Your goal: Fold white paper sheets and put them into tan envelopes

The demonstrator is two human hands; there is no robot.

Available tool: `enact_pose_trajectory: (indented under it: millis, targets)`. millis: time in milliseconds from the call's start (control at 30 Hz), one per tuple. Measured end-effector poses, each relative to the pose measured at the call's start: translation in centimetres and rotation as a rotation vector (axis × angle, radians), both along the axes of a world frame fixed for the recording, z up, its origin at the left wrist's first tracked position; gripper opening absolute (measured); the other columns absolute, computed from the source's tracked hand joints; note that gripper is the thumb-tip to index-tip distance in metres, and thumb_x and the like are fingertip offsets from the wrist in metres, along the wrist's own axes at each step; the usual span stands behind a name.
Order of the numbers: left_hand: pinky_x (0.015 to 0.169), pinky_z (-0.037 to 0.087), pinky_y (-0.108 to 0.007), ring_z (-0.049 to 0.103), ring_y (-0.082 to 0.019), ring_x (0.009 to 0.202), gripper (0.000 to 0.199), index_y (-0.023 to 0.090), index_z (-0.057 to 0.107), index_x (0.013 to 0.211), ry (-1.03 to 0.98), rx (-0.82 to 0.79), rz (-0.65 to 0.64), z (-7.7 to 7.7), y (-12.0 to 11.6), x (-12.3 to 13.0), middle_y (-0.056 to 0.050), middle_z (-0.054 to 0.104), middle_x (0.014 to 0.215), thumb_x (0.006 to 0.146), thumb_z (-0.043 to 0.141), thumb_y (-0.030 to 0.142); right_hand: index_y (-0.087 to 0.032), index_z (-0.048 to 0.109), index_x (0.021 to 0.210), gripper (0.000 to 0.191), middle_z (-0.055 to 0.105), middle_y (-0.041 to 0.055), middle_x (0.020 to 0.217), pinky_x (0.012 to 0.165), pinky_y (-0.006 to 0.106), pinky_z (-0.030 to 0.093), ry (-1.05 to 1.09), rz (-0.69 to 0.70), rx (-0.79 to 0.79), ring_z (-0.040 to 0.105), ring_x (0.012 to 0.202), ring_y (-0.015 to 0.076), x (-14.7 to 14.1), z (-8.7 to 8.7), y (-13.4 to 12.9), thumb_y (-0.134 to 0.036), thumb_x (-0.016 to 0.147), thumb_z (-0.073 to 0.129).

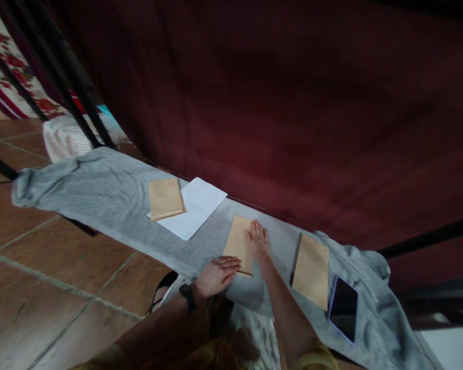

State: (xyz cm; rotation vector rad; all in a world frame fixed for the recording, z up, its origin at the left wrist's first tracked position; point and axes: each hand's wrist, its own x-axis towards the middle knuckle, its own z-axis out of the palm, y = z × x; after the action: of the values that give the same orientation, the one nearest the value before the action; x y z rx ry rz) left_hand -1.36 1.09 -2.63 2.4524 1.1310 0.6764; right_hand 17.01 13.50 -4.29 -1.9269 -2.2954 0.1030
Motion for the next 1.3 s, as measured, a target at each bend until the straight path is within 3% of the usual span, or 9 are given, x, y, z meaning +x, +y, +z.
enact_pose_trajectory:
  millis: [200,533,767,933,1067,1300]
  targets:
    - [0.112,0.045,-0.037,0.058,-0.017,0.129,0.033,0.025,0.067,0.125,-0.01,0.002,0.014,0.2,-0.2,0.1,-0.002,0.067,0.134,0.1,0.046,0.023,-0.008,0.028,0.156,0.059,0.028,0.0158,0.162,0.123,0.049,0.016,0.041,0.056,0.041,0.026,0.151,0.0238,0.2,-0.6,-0.7,-0.039,0.105,0.027]
    - [0.111,0.046,-0.039,0.059,-0.019,0.128,0.035,0.022,0.065,0.129,-0.014,0.033,0.05,-0.2,-0.3,0.2,-0.005,0.067,0.133,0.101,0.044,0.024,-0.013,0.03,0.156,0.057,0.032,0.0146,0.161,0.122,0.049,0.022,0.078,0.266,0.064,0.029,0.15,0.024,1.0,-0.3,-5.7,-0.038,0.105,0.03]
    - [0.113,0.045,-0.039,0.057,-0.02,0.129,0.038,0.021,0.061,0.134,-0.003,0.068,0.035,-0.8,-0.6,0.1,-0.006,0.065,0.137,0.102,0.043,0.027,-0.015,0.029,0.156,0.053,0.03,0.0129,0.162,0.121,0.049,0.026,0.076,0.367,0.054,0.028,0.151,0.0207,1.5,-0.2,-8.8,-0.024,0.104,0.029]
    - [0.113,0.044,-0.041,0.06,-0.02,0.125,0.036,0.023,0.065,0.129,-0.016,0.072,0.029,-0.5,-0.8,0.1,-0.007,0.068,0.131,0.102,0.041,0.028,-0.019,0.032,0.156,0.051,0.035,0.0091,0.16,0.122,0.046,0.027,0.138,0.399,0.036,0.032,0.149,0.0179,2.2,-0.1,-11.3,-0.028,0.106,0.024]
    - [0.114,0.043,-0.041,0.058,-0.021,0.128,0.038,0.023,0.06,0.135,-0.021,0.057,0.032,-0.3,-1.0,0.0,-0.006,0.065,0.136,0.102,0.043,0.028,-0.021,0.036,0.154,0.05,0.04,0.0079,0.157,0.122,0.047,0.029,0.217,0.422,0.004,0.037,0.146,0.0185,2.9,0.3,-13.6,-0.032,0.105,0.033]
    - [0.116,0.041,-0.04,0.054,-0.022,0.133,0.039,0.022,0.059,0.136,-0.014,0.005,0.031,-0.3,-2.5,-0.8,-0.006,0.06,0.143,0.099,0.047,0.024,-0.025,0.051,0.145,0.046,0.055,0.007,0.147,0.119,0.048,0.034,0.361,0.406,0.042,0.051,0.137,0.0189,3.8,0.8,-15.7,-0.02,0.1,0.042]
